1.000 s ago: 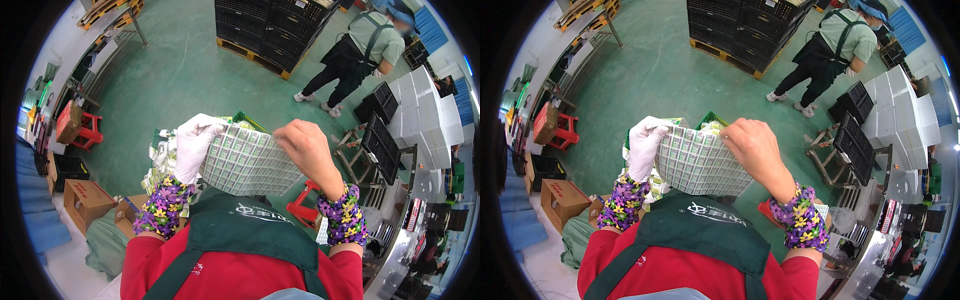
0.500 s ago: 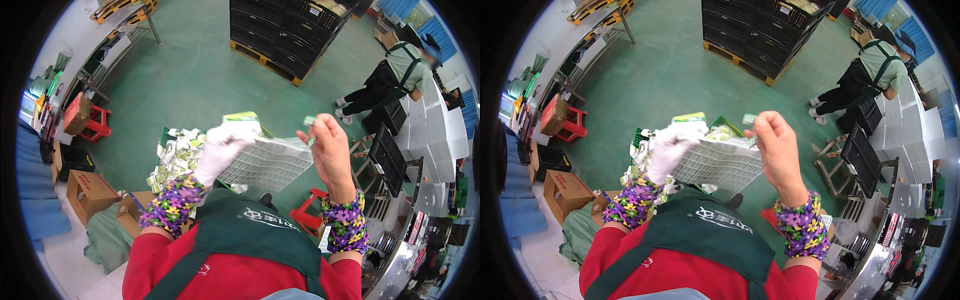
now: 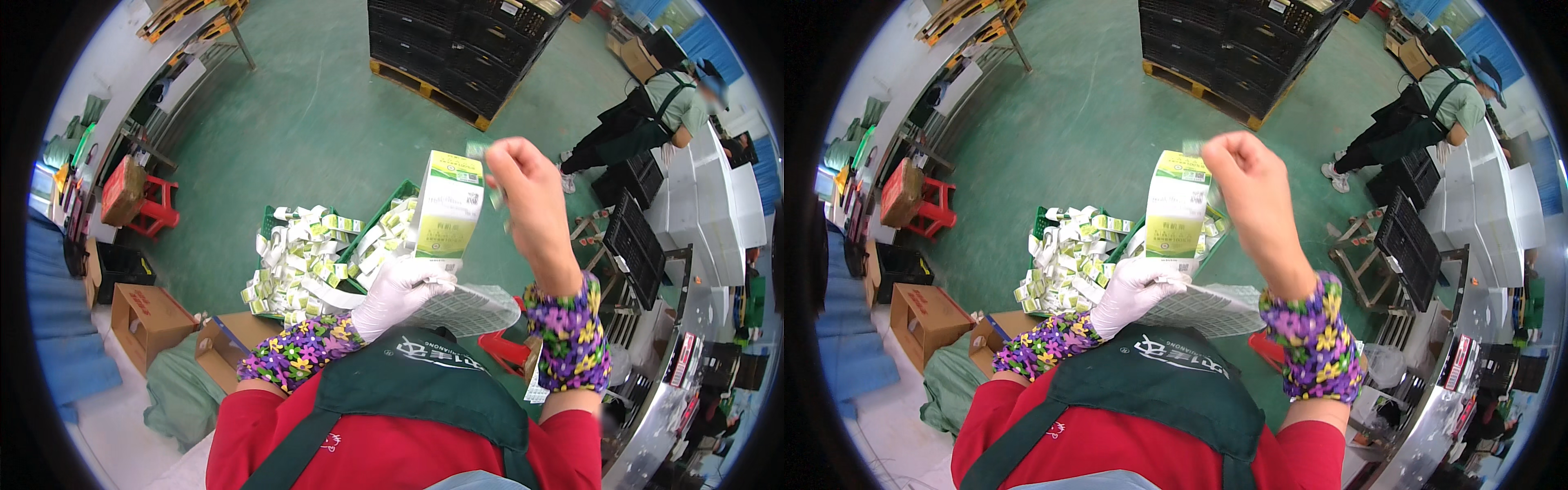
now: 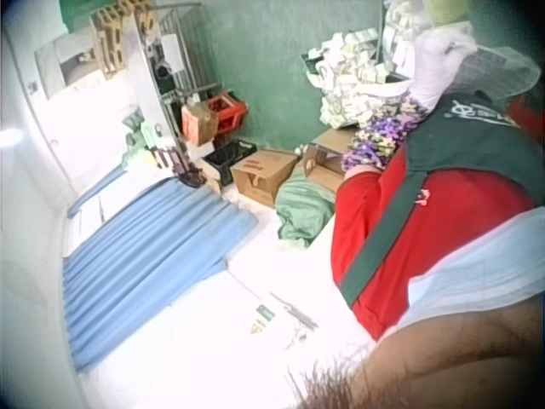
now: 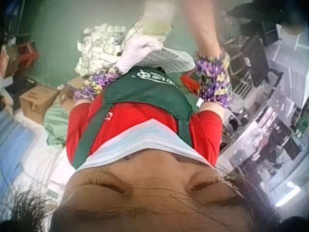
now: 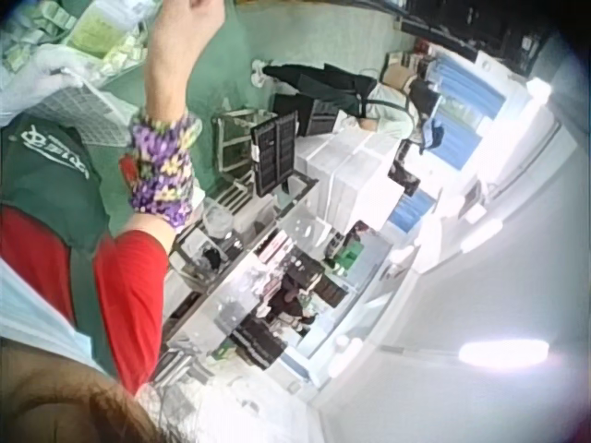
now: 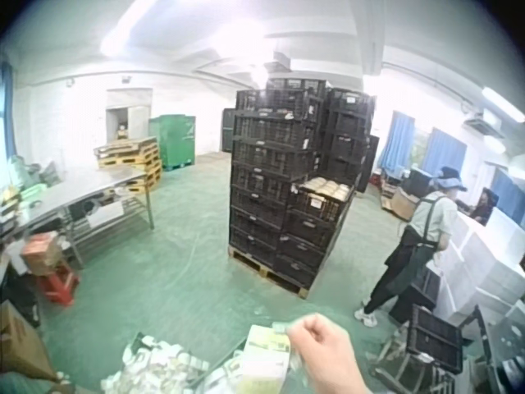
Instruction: The person labels individual packages by peeling a label from a large sheet and sticking it onto the side of each package before placing them back into a container.
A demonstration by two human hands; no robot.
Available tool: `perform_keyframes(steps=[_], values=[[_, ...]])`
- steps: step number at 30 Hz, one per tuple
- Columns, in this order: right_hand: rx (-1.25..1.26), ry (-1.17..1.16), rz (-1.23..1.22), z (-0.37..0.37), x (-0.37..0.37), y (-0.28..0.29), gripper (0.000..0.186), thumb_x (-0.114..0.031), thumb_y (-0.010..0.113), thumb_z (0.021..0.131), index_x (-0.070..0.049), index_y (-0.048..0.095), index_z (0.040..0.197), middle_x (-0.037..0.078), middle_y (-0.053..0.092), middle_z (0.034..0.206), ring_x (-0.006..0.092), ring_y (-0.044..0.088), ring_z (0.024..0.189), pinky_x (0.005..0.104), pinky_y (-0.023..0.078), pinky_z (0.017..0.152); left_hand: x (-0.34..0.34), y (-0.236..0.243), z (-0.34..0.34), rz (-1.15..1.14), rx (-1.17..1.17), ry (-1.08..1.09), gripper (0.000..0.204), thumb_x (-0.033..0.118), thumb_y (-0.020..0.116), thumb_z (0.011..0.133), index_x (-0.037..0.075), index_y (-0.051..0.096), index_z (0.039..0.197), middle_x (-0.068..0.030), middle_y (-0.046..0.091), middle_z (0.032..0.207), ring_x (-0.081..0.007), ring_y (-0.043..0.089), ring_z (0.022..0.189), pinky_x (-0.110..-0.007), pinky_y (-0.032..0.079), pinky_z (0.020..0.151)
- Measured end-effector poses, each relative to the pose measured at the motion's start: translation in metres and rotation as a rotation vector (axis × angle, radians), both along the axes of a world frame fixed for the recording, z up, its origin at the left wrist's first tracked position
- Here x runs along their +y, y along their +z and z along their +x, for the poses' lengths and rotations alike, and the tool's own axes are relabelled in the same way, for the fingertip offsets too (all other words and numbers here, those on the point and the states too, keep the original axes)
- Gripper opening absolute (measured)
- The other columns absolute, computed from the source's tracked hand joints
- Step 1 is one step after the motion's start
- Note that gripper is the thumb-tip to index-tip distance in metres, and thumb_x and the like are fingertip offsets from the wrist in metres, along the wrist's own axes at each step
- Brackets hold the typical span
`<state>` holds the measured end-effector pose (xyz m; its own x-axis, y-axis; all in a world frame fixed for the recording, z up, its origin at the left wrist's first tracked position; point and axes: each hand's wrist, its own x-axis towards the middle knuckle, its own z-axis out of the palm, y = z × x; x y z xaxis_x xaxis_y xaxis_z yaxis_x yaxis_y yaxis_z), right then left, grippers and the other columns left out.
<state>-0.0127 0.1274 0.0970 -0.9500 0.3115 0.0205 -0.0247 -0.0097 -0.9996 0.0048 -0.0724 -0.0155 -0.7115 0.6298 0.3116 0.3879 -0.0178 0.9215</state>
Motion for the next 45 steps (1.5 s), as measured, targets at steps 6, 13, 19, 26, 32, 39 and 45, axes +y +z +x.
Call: perform_keyframes(steps=[6,13,19,26,32,39,45], values=[[-0.240,-0.002,0.038,0.049,-0.022,-0.031,0.019,-0.018,0.069,0.093,-0.003,0.062,0.083,-0.010,0.052,0.068,-0.0020,0.039,0.059,0.0182,0.031,0.052,0.002,0.000,-0.006,-0.017,0.192,0.192,0.022,0.016,0.081,0.075,0.008,0.074,0.094,-0.0088,0.073,0.090,-0.0284,0.068,0.079,-0.037,0.052,0.071],[-0.286,-0.028,0.333,0.049,-0.034,-0.042,0.024,-0.022,0.069,0.091,-0.001,0.062,0.082,-0.007,0.056,0.067,0.0012,0.046,0.059,0.0214,0.036,0.052,0.004,0.010,-0.005,0.004,0.223,0.163,0.022,0.015,0.082,0.073,0.009,0.075,0.094,-0.0088,0.073,0.092,-0.0299,0.068,0.082,-0.039,0.053,0.072],[-0.439,0.166,0.493,0.041,-0.014,-0.030,0.027,-0.026,0.068,0.092,0.000,0.063,0.085,-0.006,0.057,0.070,0.0035,0.048,0.063,0.0227,0.038,0.053,0.000,0.007,-0.011,0.042,0.406,0.156,0.018,0.015,0.082,0.072,0.010,0.072,0.086,-0.0106,0.073,0.093,-0.0302,0.070,0.088,-0.040,0.054,0.074],[-0.216,0.178,-0.106,0.018,-0.006,-0.020,0.015,-0.015,0.066,0.094,-0.004,0.063,0.083,-0.005,0.059,0.076,0.0029,0.047,0.067,0.0209,0.037,0.059,-0.002,0.002,-0.007,-0.099,0.440,0.061,0.017,0.018,0.082,0.070,0.011,0.069,0.079,-0.0090,0.070,0.089,-0.0292,0.067,0.083,-0.040,0.052,0.070],[-0.223,-0.124,-0.114,0.030,-0.004,-0.019,0.015,-0.013,0.064,0.094,0.000,0.065,0.102,-0.003,0.061,0.084,0.0022,0.048,0.072,0.0192,0.038,0.064,-0.005,-0.005,0.005,-0.040,-0.021,0.031,0.014,0.018,0.079,0.080,0.009,0.074,0.089,-0.0071,0.070,0.083,-0.0274,0.066,0.079,-0.038,0.051,0.071],[-0.183,-0.003,0.030,0.059,-0.030,-0.040,0.031,-0.007,0.065,0.091,0.005,0.059,0.119,-0.004,0.062,0.087,-0.0019,0.047,0.066,0.0166,0.038,0.057,-0.006,0.002,-0.005,-0.055,-0.007,0.109,0.016,0.018,0.080,0.078,0.007,0.073,0.088,-0.0111,0.067,0.077,-0.0295,0.065,0.073,-0.039,0.050,0.065],[-0.140,-0.050,0.473,0.058,-0.041,-0.056,0.029,-0.012,0.070,0.085,-0.002,0.061,0.111,0.004,0.066,0.084,0.0126,0.059,0.066,0.0286,0.047,0.062,-0.003,0.014,0.000,-0.045,0.073,0.111,0.016,0.019,0.079,0.078,0.008,0.074,0.089,-0.0093,0.067,0.075,-0.0284,0.065,0.069,-0.039,0.049,0.063]])
